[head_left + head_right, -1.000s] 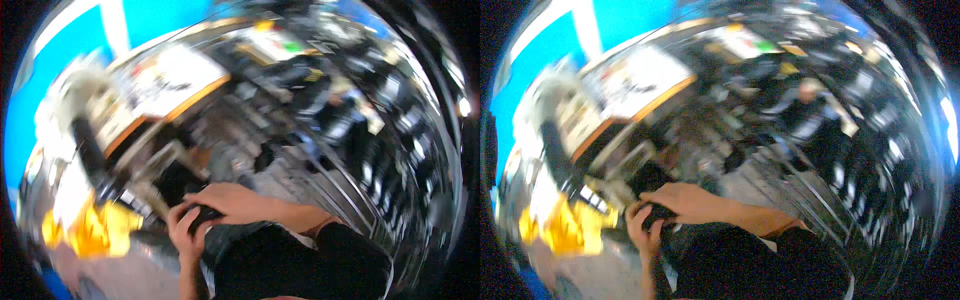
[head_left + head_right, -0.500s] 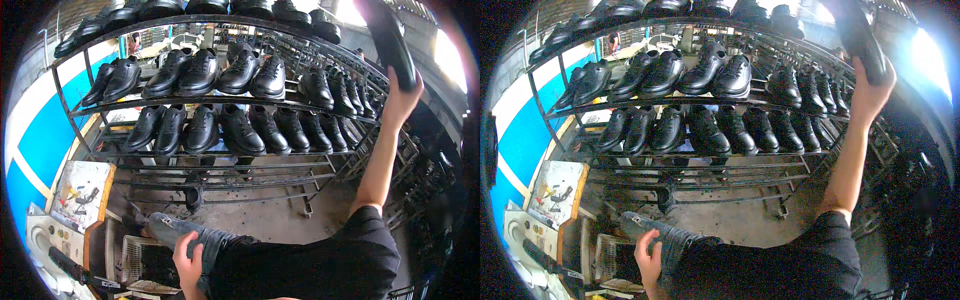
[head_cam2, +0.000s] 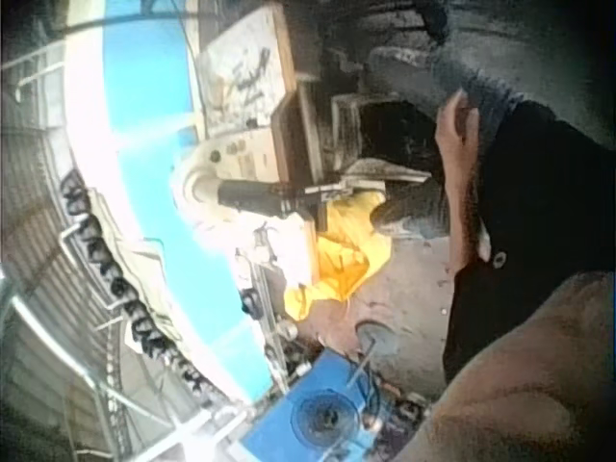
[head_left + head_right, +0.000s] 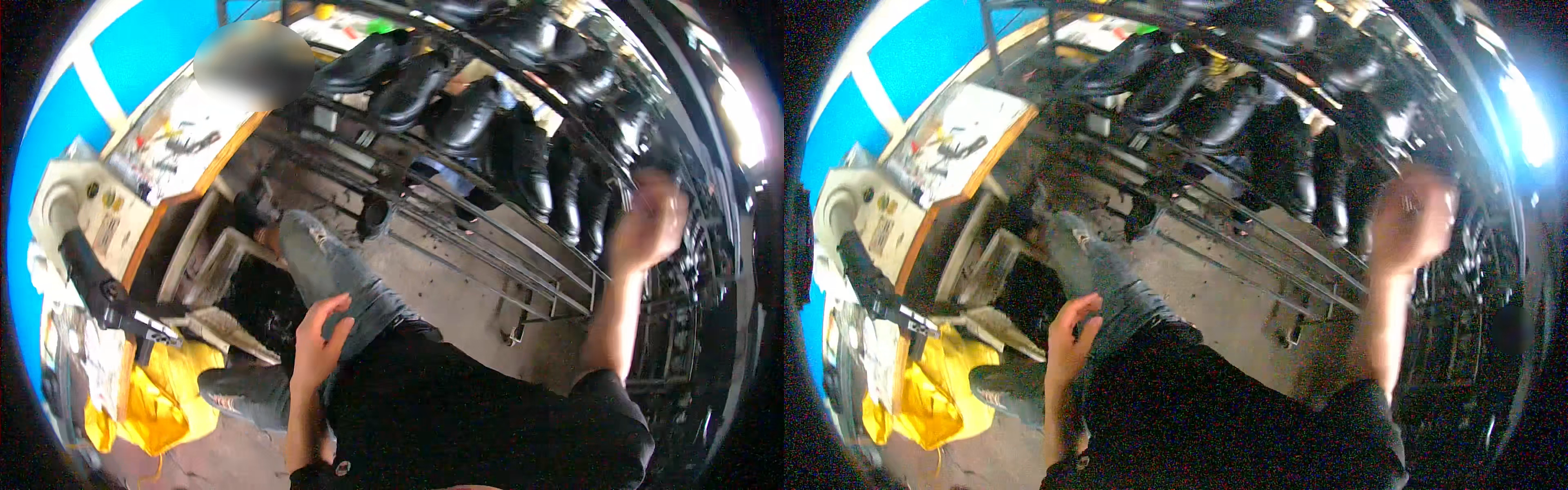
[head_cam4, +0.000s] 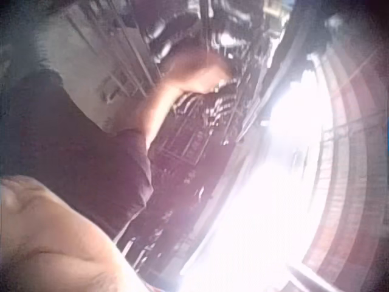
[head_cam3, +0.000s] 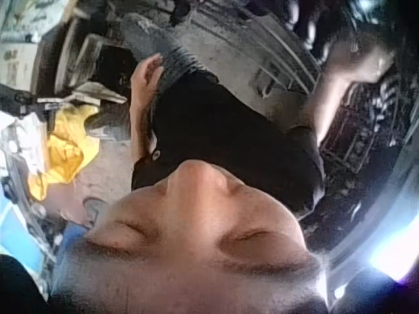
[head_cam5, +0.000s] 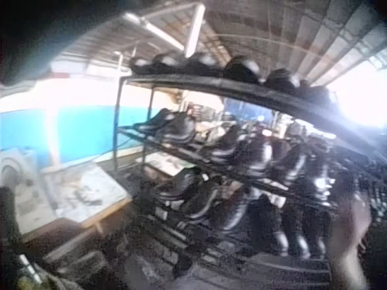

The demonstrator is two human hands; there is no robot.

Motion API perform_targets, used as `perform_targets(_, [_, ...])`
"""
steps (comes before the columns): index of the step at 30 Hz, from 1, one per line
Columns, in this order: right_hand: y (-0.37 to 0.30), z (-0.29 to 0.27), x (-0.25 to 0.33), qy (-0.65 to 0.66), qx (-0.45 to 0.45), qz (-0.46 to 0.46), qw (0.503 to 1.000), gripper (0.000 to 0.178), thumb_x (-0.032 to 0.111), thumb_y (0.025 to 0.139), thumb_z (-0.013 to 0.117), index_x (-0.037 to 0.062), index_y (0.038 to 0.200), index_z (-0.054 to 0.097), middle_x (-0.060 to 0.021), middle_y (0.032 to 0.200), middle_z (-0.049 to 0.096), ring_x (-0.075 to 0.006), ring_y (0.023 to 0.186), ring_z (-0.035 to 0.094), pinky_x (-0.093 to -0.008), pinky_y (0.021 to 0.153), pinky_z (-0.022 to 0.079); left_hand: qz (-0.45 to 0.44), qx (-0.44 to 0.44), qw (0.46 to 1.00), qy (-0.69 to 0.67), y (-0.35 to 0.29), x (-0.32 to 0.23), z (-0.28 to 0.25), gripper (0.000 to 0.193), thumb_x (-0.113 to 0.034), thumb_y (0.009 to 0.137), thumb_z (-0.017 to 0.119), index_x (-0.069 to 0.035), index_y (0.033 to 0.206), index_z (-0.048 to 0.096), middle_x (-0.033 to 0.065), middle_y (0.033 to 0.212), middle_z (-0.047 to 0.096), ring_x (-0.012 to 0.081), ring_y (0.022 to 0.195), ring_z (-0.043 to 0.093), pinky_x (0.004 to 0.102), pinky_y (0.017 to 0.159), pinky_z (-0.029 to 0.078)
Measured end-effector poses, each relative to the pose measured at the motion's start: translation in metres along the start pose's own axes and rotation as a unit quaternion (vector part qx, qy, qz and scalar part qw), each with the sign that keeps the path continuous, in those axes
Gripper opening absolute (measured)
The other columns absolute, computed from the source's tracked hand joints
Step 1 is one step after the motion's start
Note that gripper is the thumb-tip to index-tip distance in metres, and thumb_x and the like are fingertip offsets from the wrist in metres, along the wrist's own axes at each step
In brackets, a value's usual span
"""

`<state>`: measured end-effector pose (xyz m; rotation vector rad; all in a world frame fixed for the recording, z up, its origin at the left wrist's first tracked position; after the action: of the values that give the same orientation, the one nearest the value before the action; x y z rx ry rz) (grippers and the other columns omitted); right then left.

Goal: The person is using industrial machinery to process or finish shoes on a factory line.

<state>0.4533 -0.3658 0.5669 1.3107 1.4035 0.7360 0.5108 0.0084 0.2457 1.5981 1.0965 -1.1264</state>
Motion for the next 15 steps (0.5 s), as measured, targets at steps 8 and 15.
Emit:
perform_targets(8, [-0.393, 0.336, 0.317, 0.391, 0.593, 0.087, 0.698, 0.069, 0.022, 0.083, 0.077, 0.0094, 0.143, 0.047, -0.0147, 0.143, 0.053, -0.0349, 0.129, 0.052, -0.0419, 0.108, 0.044, -0.124, -0.078, 0.989, 0.001, -0.032, 0.055, -0.047, 0.035, 0.000, 0.088, 0.069, -0.001, 0.122, 0.064, 0.0137, 0.115, 0.068, 0.0245, 0.108, 0.066, 0.0332, 0.095, 0.050])
perform_targets(15, [-0.448, 0.449, 0.331, 0.268, 0.602, 0.128, 0.741, 0.041, 0.025, 0.085, 0.074, 0.0019, 0.118, 0.064, -0.0235, 0.112, 0.067, -0.0440, 0.111, 0.059, -0.0480, 0.096, 0.048, -0.238, -0.202, 0.947, -0.077, -0.070, 0.095, -0.079, 0.030, 0.001, 0.093, 0.064, 0.001, 0.123, 0.063, 0.0092, 0.114, 0.069, 0.0171, 0.108, 0.065, 0.0311, 0.097, 0.049])
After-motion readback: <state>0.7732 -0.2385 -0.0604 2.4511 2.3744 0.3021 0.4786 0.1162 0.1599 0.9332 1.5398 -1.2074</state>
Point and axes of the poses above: each hand's wrist, its own y-axis towards the middle knuckle, its own z-axis out of the palm, x = y × z, the point moved 9 cm from there along y, towards the middle knuckle
